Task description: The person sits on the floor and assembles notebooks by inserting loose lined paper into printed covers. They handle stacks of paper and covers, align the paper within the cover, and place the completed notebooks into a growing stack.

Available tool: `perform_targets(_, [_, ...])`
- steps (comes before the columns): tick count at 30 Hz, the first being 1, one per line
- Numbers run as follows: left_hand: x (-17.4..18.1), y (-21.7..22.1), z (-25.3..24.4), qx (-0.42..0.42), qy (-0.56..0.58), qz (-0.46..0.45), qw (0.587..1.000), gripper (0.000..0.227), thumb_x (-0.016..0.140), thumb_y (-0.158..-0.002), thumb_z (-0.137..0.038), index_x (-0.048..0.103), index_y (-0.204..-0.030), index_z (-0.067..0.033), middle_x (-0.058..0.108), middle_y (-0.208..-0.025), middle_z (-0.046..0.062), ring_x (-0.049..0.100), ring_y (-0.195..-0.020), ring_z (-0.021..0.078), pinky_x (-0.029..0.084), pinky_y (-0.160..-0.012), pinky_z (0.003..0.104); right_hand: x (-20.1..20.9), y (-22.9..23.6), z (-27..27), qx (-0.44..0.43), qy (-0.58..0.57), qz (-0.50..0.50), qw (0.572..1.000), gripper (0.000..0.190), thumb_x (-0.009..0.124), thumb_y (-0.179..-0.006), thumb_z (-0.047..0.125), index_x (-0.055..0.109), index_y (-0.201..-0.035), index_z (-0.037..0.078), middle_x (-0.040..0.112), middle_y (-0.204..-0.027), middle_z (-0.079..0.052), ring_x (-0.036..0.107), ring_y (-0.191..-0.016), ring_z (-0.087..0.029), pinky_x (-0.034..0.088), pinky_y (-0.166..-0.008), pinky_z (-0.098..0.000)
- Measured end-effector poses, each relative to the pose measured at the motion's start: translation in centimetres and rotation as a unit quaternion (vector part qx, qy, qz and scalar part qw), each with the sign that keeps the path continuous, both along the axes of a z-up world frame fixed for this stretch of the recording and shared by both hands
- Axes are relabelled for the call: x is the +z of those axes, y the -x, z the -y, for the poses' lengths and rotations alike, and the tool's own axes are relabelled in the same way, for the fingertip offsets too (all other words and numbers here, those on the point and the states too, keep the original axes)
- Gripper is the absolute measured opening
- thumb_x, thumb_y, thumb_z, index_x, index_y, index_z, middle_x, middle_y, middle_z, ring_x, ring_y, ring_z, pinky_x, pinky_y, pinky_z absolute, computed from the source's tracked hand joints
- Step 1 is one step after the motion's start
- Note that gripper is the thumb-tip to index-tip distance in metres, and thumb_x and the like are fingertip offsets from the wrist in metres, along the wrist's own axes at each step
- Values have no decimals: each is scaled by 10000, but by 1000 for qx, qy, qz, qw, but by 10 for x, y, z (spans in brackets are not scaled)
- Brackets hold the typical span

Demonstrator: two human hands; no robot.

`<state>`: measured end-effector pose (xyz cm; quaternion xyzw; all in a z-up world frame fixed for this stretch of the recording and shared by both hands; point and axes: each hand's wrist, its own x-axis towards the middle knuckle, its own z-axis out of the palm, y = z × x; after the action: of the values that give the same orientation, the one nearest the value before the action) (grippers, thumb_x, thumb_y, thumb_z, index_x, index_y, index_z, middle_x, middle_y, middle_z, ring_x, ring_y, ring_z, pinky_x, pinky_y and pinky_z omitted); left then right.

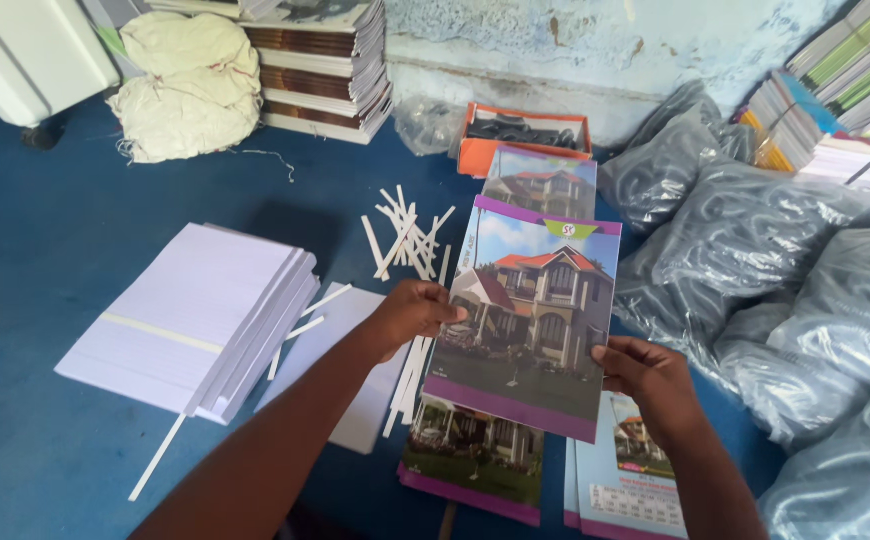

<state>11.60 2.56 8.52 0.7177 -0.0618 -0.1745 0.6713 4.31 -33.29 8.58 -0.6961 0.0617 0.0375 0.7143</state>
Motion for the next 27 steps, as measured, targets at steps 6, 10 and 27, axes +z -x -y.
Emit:
perform_targets(6, [42,-35,9,22,-12,-33,999,282,852,-778,-271,650,-861,-93,630,-720,12,588,-636,129,537,-680,338,39,-38,6,-9,-13,-44,999,313,704,-881,110,717,-1129,-81,775,-981,-178,752,-832,-250,602,-788,-370])
perform_targets(10, [68,-67,17,25,0,-37,999,481,853,-735,-264,690,-1094,11,709,-805,85,651,-687,186,546,-692,360,59,-71,12,-4,-20,-44,999,353,718,-881,117,687,-1155,-103,760,-989,-185,745,-842,-251,601,-779,-363])
perform_targets(27, [90,-197,49,74,-31,-31,996,401,836,-784,-176,739,-1087,69,772,-1026,223,774,-886,308,633,-818,451,91,-203,29,21,56,-49,997,289,726,-905,166,725,-1096,-51,763,-980,-130,729,-885,-194,588,-841,-321])
